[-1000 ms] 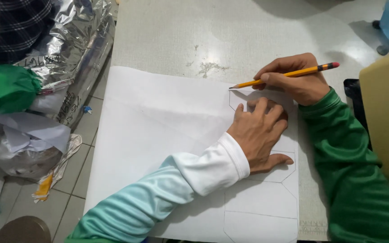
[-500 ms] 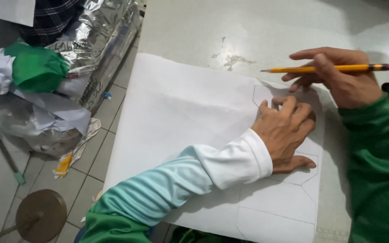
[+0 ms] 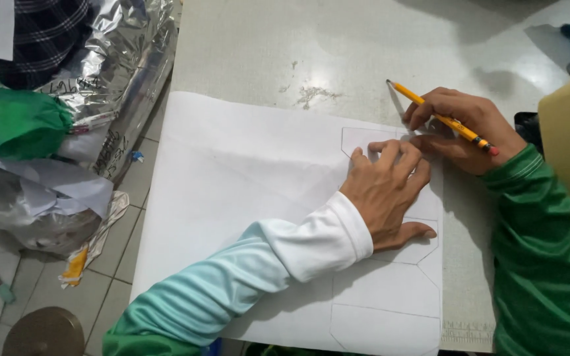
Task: The person uses a pencil and a ruler to draw geometric patterns on a large sheet of white paper. They trace around a small paper template to create shapes and use the ruler to draw straight lines connecting the shapes.
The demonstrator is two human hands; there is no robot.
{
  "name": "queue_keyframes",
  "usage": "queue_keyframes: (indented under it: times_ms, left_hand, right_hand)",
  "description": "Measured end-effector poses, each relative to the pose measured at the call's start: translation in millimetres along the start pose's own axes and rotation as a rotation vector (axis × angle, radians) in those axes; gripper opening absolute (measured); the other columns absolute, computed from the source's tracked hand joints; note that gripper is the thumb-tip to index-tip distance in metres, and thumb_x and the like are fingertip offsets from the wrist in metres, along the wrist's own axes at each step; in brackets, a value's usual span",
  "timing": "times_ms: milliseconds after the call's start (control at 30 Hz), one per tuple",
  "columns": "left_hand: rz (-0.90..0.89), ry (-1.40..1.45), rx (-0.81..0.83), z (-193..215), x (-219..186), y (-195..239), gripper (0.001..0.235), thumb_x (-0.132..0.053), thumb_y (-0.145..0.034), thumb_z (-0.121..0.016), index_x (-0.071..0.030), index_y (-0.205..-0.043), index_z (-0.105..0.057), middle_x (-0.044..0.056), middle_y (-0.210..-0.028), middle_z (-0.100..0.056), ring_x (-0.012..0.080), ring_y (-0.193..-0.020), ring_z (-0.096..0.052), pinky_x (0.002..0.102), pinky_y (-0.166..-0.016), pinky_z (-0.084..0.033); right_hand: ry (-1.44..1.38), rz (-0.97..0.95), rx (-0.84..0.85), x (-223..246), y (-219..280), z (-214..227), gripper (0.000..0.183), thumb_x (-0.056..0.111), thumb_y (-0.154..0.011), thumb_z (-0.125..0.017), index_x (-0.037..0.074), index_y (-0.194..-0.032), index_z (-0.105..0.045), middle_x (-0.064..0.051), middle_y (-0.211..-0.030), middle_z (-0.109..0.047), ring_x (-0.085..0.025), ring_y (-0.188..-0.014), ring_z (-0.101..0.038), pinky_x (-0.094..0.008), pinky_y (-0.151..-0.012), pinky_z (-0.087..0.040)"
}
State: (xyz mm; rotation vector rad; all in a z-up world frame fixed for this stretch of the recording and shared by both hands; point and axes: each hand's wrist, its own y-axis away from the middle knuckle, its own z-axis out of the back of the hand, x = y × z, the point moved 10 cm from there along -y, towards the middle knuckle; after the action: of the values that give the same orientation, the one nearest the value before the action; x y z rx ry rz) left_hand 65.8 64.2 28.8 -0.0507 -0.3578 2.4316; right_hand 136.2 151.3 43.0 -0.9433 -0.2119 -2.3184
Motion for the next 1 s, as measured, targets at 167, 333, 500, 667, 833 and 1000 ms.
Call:
queue_keyframes:
  times_ms: [167,333,500,667,833,1000]
  left_hand:
    - [0.04,-0.039,0.075,0.3,0.3,-1.0,0.101,-0.098,-0.072,-0.04,-0.019,-0.133,-0.056,0.011,-0.131,-0.054,0.0371,-0.112,-0.053,0.056,-0.081,-0.042]
    - [0.054,-0.042,0.144,-0.1,2.0,-0.5,0.098,-0.095,-0.075,-0.036,-0.021,-0.135,-0.053,0.01,-0.135,-0.051,0.0358,-0.118,-0.051,0.07,-0.088,-0.04]
    - [0.051,0.019,0.117,1.7,2.5,-0.1,0.097,-0.095,-0.073,-0.039,-0.021,-0.134,-0.053,0.011,-0.136,-0.049,0.036,-0.119,-0.049,0.079,-0.092,-0.04]
    - [0.04,0.033,0.098,-0.2,2.9,-1.5,0.096,-0.095,-0.073,-0.038,-0.022,-0.131,-0.054,0.01,-0.135,-0.05,0.0353,-0.117,-0.05,0.077,-0.093,-0.04]
    - [0.018,0.039,0.091,0.1,2.5,-0.8,0.095,-0.096,-0.072,-0.038,-0.023,-0.13,-0.053,0.01,-0.135,-0.049,0.0352,-0.12,-0.048,0.077,-0.093,-0.04]
    - [0.022,0.018,0.058,0.7,1.2,0.5,0.102,-0.1,-0.069,-0.035,-0.021,-0.131,-0.052,0.011,-0.137,-0.049,0.0373,-0.117,-0.048,0.078,-0.092,-0.04]
  right_hand:
    - [0.022,0.033,0.005,-0.4,0.8,-2.2,0.012,0.011,-0.091,-0.07,0.006,-0.1,-0.064,-0.011,-0.115,-0.069,-0.025,-0.113,-0.065,-0.039,-0.102,-0.051]
    - [0.006,0.013,0.004,1.1,1.3,-2.6,0.011,0.01,-0.091,-0.07,0.007,-0.101,-0.065,-0.011,-0.114,-0.069,-0.025,-0.113,-0.065,-0.04,-0.102,-0.052]
    - [0.051,-0.01,0.024,-4.4,1.2,-4.2,0.011,0.01,-0.091,-0.068,0.008,-0.102,-0.067,-0.012,-0.118,-0.068,-0.027,-0.116,-0.065,-0.041,-0.104,-0.052]
    - [0.047,-0.013,0.01,-6.4,2.3,-3.8,0.012,0.009,-0.091,-0.069,0.008,-0.103,-0.067,-0.011,-0.117,-0.067,-0.025,-0.115,-0.065,-0.038,-0.102,-0.051]
    - [0.025,0.029,0.013,-0.7,1.3,-3.8,0.008,0.011,-0.093,-0.066,0.007,-0.1,-0.064,-0.01,-0.117,-0.068,-0.025,-0.115,-0.064,-0.038,-0.102,-0.05]
    - [-0.017,0.016,-0.005,6.1,0.1,-1.0,0.018,0.003,-0.088,-0.067,0.005,-0.106,-0.066,-0.011,-0.115,-0.07,-0.026,-0.117,-0.064,-0.039,-0.104,-0.05]
